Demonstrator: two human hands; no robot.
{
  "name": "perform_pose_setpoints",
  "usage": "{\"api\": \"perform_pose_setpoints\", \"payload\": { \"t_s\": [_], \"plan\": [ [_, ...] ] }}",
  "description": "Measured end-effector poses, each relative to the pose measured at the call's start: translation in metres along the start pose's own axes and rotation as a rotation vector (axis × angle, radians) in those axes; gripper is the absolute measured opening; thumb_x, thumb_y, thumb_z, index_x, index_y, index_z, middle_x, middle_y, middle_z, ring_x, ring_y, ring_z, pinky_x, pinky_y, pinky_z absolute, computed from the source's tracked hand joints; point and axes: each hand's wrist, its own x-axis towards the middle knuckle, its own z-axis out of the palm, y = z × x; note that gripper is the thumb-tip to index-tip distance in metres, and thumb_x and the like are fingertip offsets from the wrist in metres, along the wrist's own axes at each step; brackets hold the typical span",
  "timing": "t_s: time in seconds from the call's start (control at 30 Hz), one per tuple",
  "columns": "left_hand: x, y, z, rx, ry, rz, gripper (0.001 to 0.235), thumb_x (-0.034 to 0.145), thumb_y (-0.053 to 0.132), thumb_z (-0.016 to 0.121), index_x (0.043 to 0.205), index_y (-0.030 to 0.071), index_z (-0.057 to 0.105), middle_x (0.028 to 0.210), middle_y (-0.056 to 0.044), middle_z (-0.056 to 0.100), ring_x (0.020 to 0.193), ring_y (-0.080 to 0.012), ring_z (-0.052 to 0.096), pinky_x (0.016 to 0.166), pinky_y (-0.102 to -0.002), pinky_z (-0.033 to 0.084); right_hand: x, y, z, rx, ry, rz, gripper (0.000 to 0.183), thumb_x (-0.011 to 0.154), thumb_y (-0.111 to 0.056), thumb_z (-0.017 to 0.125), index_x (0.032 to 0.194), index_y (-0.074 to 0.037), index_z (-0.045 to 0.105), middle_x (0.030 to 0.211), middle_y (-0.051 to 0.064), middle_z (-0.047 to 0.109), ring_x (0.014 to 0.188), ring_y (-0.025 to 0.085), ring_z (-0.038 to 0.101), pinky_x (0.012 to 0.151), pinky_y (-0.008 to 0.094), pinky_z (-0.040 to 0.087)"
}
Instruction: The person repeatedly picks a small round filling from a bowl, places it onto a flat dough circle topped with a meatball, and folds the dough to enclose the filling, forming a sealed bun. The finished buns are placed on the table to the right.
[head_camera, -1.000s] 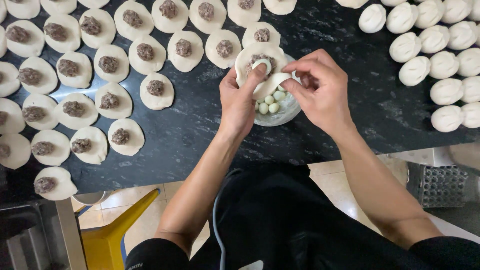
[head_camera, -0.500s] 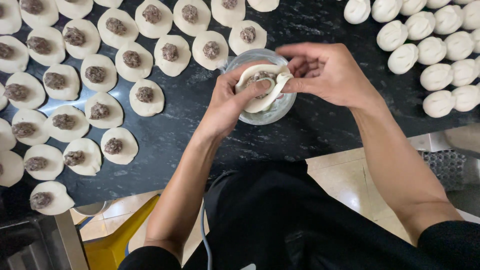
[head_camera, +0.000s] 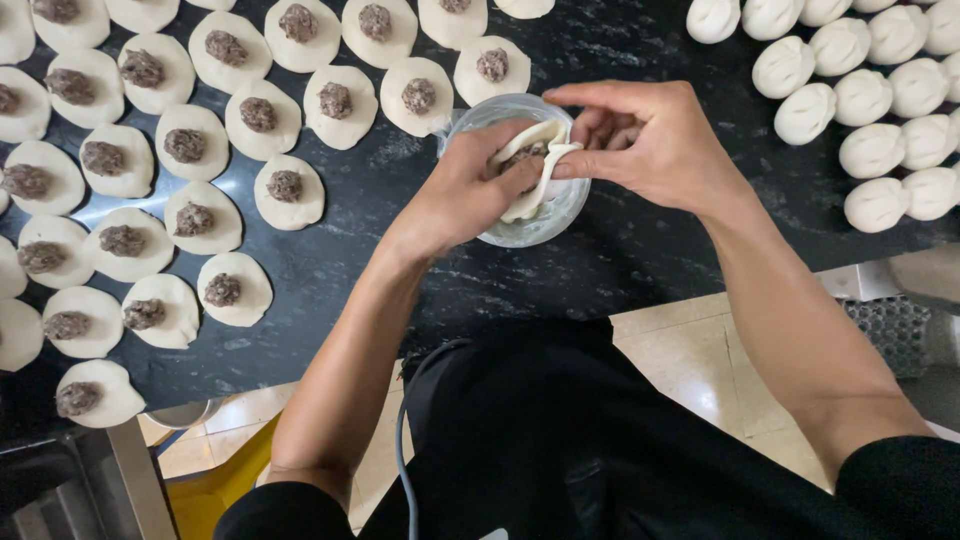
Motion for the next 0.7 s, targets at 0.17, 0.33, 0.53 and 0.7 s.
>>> {"api": "perform_pose_setpoints", "payload": {
  "t_s": [0.17, 0.33, 0.53, 0.7],
  "plan": [
    [0.002, 0.003, 0.000, -0.322, 0.131, -0.148, 0.051, 0.089, 0.011, 0.071, 0.137, 0.004, 0.053, 0.111, -0.008, 0.071, 0.098, -0.0122, 0.071, 0.085, -0.028, 0.060, -0.008, 0.002, 0.008, 0.036, 0.074, 0.102, 0.020, 0.090, -0.010, 0.088, 0.106, -0.003, 0.078, 0.092, 0.005, 0.077, 0.078, 0.007, 0.071, 0.066, 0.020, 0.056],
    [0.003, 0.000, 0.002, 0.081, 0.234, -0.064, 0.039, 0.091, 0.014, 0.075, 0.126, -0.001, 0.070, 0.101, -0.013, 0.079, 0.089, -0.0174, 0.075, 0.079, -0.031, 0.062, -0.009, 0.001, 0.010, -0.053, 0.088, -0.065, 0.019, 0.090, -0.008, 0.089, 0.105, -0.003, 0.078, 0.095, 0.008, 0.076, 0.080, 0.009, 0.071, 0.067, 0.021, 0.055],
    [0.003, -0.002, -0.001, 0.294, 0.087, 0.113, 0.044, 0.091, 0.010, 0.072, 0.134, -0.001, 0.068, 0.106, -0.012, 0.078, 0.095, -0.0162, 0.076, 0.083, -0.031, 0.061, -0.003, -0.002, 0.007, 0.155, 0.022, 0.115, 0.031, 0.085, -0.010, 0.087, 0.114, -0.004, 0.076, 0.093, 0.006, 0.074, 0.081, 0.007, 0.069, 0.071, 0.021, 0.058],
    [0.002, -0.002, 0.003, -0.330, 0.129, -0.187, 0.045, 0.099, 0.018, 0.065, 0.140, 0.001, 0.058, 0.114, -0.009, 0.072, 0.097, -0.0130, 0.073, 0.074, -0.030, 0.065, -0.007, -0.010, 0.013, 0.018, 0.166, 0.095, 0.022, 0.093, -0.010, 0.087, 0.110, 0.000, 0.079, 0.093, 0.007, 0.077, 0.080, 0.008, 0.072, 0.069, 0.022, 0.058]
  ]
}}
